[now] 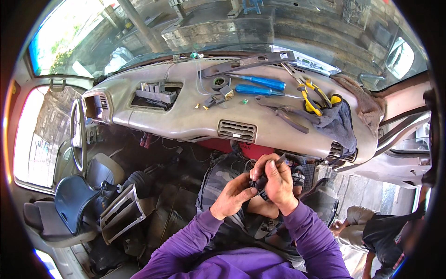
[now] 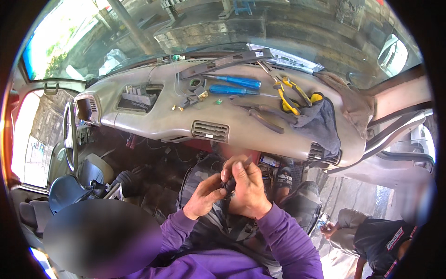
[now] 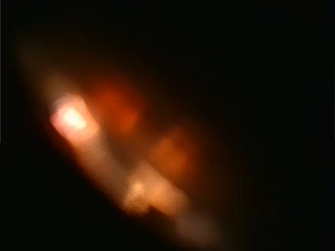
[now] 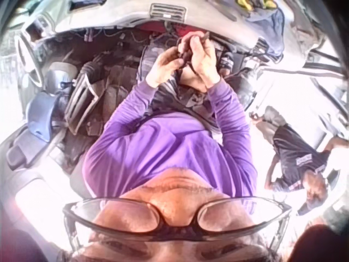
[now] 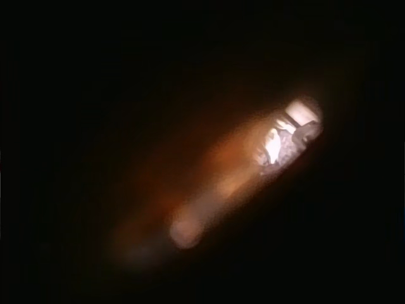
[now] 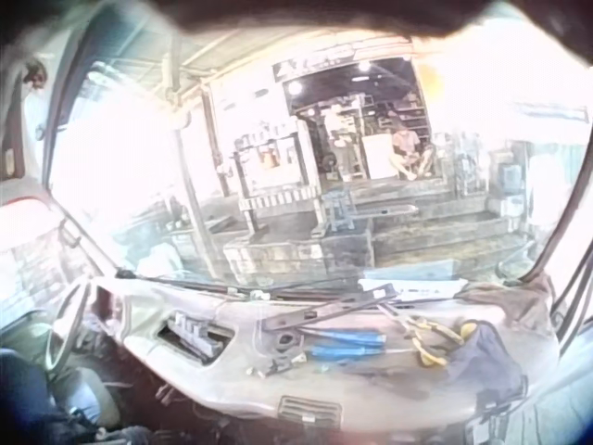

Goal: The person sits on the floor of a car and works on the vehicle's dashboard wiring. They strip wire ends, connect wires to connectors, and use pliers to crimp connections. Tools and parts are placed on the dashboard during the task.

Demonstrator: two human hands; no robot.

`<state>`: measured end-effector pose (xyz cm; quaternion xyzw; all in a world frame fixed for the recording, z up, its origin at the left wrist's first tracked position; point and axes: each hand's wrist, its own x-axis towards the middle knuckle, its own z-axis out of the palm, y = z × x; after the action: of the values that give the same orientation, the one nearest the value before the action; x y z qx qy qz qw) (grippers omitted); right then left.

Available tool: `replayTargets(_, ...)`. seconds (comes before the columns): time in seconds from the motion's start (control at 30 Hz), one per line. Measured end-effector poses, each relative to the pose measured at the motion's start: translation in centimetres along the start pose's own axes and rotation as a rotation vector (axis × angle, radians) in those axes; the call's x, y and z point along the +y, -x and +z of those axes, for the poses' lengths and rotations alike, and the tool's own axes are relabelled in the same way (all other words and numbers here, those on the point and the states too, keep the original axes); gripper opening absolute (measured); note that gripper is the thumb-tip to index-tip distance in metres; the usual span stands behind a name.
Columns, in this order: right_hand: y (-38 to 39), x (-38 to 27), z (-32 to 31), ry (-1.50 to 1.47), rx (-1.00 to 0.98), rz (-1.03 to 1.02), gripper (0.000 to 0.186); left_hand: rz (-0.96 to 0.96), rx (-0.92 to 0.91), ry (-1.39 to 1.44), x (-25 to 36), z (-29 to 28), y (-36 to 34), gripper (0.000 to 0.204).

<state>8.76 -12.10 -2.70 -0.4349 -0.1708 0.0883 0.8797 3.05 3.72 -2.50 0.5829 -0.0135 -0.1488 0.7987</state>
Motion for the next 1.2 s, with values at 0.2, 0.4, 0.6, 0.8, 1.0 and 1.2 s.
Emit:
replayTargets(0.2, -0.7, 0.1, -0.3, 0.381, -0.048, -0.005, 0.047, 0.237, 0.112, -0.754, 4.2, -1.7, 1.7, 0.041)
replayTargets(0.4, -1.2, -1.7, -1.4, 1.24, -0.243, 0.151, 0.054, 0.688, 0.597, -1.503, 19.0, -11.0, -0.8, 0.038)
replayTargets(0.6, -0.5, 1.4, -3.1, 1.367, -0.543, 0.24, 0.052, 0.616, 0.513, -1.741, 22.8, -22.9, -4.5, 0.04)
replayTargets(0.8, -0.4, 1.6, -3.7, 1.435, -0.582, 0.327, 0.052, 0.434, 0.802, -1.58, 19.8, -23.2, -7.8, 0.043)
replayTargets(1.0, -0.8, 2.1, -3.7, 1.387, -0.609, 0.329, 0.049, 0.359, 0.825, -1.848, 20.2, -22.0, -11.7, 0.037)
replayTargets(1.2, -1.6, 2.9, -4.3, 1.378, -0.594, 0.315, 0.049, 0.275, 0.894, -1.815, 21.6, -21.2, -14.8, 0.041)
